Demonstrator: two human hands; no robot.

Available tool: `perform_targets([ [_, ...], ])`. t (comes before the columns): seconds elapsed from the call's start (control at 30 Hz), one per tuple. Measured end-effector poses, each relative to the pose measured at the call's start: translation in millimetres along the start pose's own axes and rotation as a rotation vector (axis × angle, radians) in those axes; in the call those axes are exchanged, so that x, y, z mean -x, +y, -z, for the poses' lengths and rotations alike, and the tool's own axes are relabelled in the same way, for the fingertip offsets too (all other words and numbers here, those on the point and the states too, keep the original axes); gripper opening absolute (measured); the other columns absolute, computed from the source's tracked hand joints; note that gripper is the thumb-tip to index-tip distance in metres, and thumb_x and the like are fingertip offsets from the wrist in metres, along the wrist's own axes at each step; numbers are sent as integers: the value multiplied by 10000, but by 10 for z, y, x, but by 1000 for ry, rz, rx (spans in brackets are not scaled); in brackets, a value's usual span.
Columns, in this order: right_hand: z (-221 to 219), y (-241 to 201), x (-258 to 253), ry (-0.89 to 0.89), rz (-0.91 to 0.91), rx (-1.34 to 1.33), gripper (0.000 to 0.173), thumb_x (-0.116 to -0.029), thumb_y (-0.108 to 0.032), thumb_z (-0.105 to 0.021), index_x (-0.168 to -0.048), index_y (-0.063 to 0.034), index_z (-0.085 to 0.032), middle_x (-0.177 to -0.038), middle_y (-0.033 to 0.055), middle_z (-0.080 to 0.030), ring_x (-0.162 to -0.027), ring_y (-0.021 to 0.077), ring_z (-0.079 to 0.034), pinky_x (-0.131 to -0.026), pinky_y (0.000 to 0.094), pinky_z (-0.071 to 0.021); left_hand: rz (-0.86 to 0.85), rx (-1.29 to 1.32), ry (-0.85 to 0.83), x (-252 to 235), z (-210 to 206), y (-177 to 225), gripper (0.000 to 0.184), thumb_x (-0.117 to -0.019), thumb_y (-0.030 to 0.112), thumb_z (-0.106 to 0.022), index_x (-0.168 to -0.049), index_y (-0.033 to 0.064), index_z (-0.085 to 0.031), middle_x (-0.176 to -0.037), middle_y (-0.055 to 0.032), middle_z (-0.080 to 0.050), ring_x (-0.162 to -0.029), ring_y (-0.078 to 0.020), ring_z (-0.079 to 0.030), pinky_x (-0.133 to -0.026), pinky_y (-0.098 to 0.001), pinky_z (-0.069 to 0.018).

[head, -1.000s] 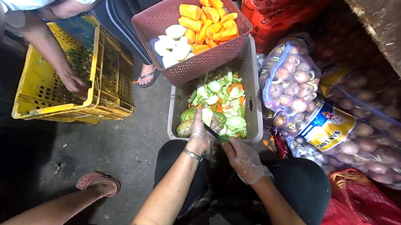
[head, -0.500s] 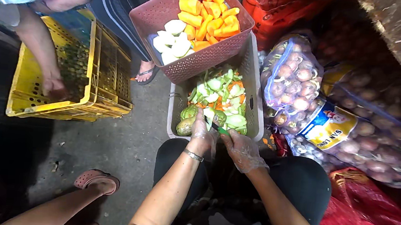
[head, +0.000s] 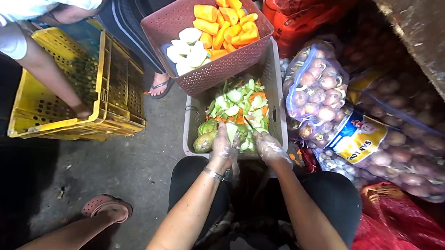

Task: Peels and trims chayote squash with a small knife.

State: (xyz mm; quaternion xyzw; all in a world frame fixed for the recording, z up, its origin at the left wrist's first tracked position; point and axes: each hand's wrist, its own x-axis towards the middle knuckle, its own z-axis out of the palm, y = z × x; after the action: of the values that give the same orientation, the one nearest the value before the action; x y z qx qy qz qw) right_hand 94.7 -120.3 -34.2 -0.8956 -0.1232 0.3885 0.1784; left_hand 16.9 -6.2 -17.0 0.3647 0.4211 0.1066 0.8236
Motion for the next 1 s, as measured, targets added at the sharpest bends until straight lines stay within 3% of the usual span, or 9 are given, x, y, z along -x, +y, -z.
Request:
perform_targets([
  [0.13, 48, 45, 120, -11, 73, -274, 536, -1138, -395, -294, -1304, 3, -612, -1291, 247, -633, -1241, 373, -592, -1059, 575, -435, 7, 33, -63, -33, 38, 30, 523, -1091, 545, -216, -1055, 144, -549, -723, -11, -554, -501, -80, -466, -454, -202, -409],
  [0.27, 83, 131, 304, 106, 219, -335, 454, -1138, -307, -332, -1229, 20, -634, -1148, 234, -664, -1112, 330, -633, -990, 524, -478, -175, -10, -179, -79, 70, 0, 572, -1101, 502, -151, -1309, 147, -549, -757, -16, -650, -481, -49, -470, -471, -180, -419],
  [0.4, 67, 131, 557, 231, 305, -257, 452, -1114, -340, -356, -1190, -15, -660, -1046, 195, -697, -1030, 319, -675, -926, 530, -519, -374, -225, -168, -103, 82, -53, 505, -1112, 424, -140, -1236, 105, -511, -707, 2, -592, -508, -62, -487, -492, -207, -443],
  [0.47, -24, 60, 676, 334, 411, -200, 471, -1097, -355, -394, -1158, 11, -684, -955, 217, -716, -936, 361, -711, -842, 552, -551, -435, -407, -43, -87, 62, -83, 507, -1116, 412, -165, -1313, 80, -494, -789, -6, -575, -606, -75, -528, -572, -240, -482],
  [0.57, -86, -50, 739, 363, 467, -125, 498, -1092, -395, -393, -1120, 5, -688, -878, 201, -706, -859, 363, -715, -774, 534, -560, -517, -604, 49, -15, 29, -66, 531, -1116, 359, -166, -1427, 45, -460, -1217, -142, -611, -1034, -172, -607, -904, -376, -510],
  [0.6, -79, -75, 737, 330, 446, -112, 503, -1096, -400, -385, -1137, 6, -680, -896, 205, -706, -882, 368, -713, -795, 535, -556, -535, -593, 61, 1, 12, -66, 518, -1118, 343, -169, -1414, 40, -467, -1187, -134, -611, -1000, -157, -603, -881, -358, -509],
  [0.7, -65, -99, 657, 269, 375, -116, 500, -1105, -396, -375, -1159, 8, -664, -935, 214, -709, -930, 372, -711, -830, 540, -546, -570, -445, 5, -42, 11, -105, 424, -1107, 345, -218, -1292, 65, -476, -758, 26, -504, -583, -46, -486, -554, -220, -459],
  [0.87, 19, -6, 245, -52, 114, -234, 533, -1144, -351, -263, -1373, 19, -571, -1356, 257, -605, -1309, 366, -562, -1115, 551, -408, -543, -277, -208, -82, 85, -114, 490, -1090, 484, -213, -1276, 109, -468, -708, 58, -529, -537, -30, -486, -511, -189, -450],
  [1.0, 2, 126, 356, 157, 207, -294, 474, -1132, -335, -317, -1245, 2, -630, -1145, 221, -676, -1121, 326, -646, -994, 519, -488, -320, -57, -197, -84, 82, -47, 523, -1113, 415, -128, -1242, 121, -541, -651, 9, -573, -485, -55, -500, -453, -188, -434],
])
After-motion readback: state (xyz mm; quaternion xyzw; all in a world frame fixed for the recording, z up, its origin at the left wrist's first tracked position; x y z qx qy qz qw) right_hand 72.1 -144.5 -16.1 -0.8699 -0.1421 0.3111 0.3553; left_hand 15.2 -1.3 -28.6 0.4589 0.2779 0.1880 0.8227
